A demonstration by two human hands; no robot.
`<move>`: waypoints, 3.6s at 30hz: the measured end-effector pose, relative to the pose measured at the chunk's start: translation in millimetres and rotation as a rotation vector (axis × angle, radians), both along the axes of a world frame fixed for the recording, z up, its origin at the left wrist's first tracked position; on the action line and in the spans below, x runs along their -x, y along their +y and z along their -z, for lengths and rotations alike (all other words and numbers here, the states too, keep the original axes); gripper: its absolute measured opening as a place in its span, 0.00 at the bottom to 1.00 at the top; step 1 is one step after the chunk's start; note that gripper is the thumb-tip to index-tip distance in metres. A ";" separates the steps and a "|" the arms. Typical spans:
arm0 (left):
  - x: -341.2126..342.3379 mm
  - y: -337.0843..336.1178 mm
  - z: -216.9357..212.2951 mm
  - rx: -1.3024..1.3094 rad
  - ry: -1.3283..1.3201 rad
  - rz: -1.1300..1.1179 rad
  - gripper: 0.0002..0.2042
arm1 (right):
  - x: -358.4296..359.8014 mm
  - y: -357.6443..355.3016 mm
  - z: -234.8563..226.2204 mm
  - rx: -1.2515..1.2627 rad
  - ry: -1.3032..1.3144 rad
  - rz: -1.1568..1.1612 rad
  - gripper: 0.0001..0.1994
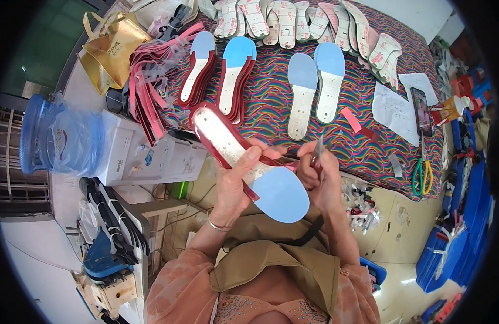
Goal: The person assembles shoe insoles by applying adhesive strips around the edges of insole bases, wrapping the strips by hand, and cutting away excess material with snips.
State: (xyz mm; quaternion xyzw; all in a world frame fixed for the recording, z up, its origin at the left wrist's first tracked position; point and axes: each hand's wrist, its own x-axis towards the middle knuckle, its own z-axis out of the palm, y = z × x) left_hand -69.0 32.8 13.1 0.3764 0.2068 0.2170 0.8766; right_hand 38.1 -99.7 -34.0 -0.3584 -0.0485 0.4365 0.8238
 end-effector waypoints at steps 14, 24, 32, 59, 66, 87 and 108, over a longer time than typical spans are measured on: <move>-24.4 4.5 -3.4 -0.439 -0.135 0.108 0.09 | -15.5 3.8 -34.8 0.405 -1.282 -0.014 0.08; -17.4 12.5 -9.6 -0.296 0.029 0.301 0.12 | -27.8 -17.8 -15.1 0.340 -1.027 -0.006 0.04; -13.9 -1.0 -1.8 -0.407 0.037 0.517 0.10 | -76.8 32.7 -85.5 0.319 -1.315 -0.170 0.14; -43.9 12.0 22.5 -0.327 0.214 0.184 0.18 | -7.7 11.3 -2.0 0.202 -0.622 0.067 0.12; -47.6 -13.5 29.2 0.392 -0.309 0.639 0.29 | -53.9 49.0 -26.0 -0.066 -0.272 0.141 0.27; -29.1 4.9 -2.3 -0.319 -0.136 0.571 0.22 | -51.9 39.2 -50.1 0.126 -0.778 0.323 0.06; -30.0 57.8 40.1 -0.504 -0.264 0.364 0.28 | -34.7 52.3 -17.2 0.135 -0.054 0.305 0.11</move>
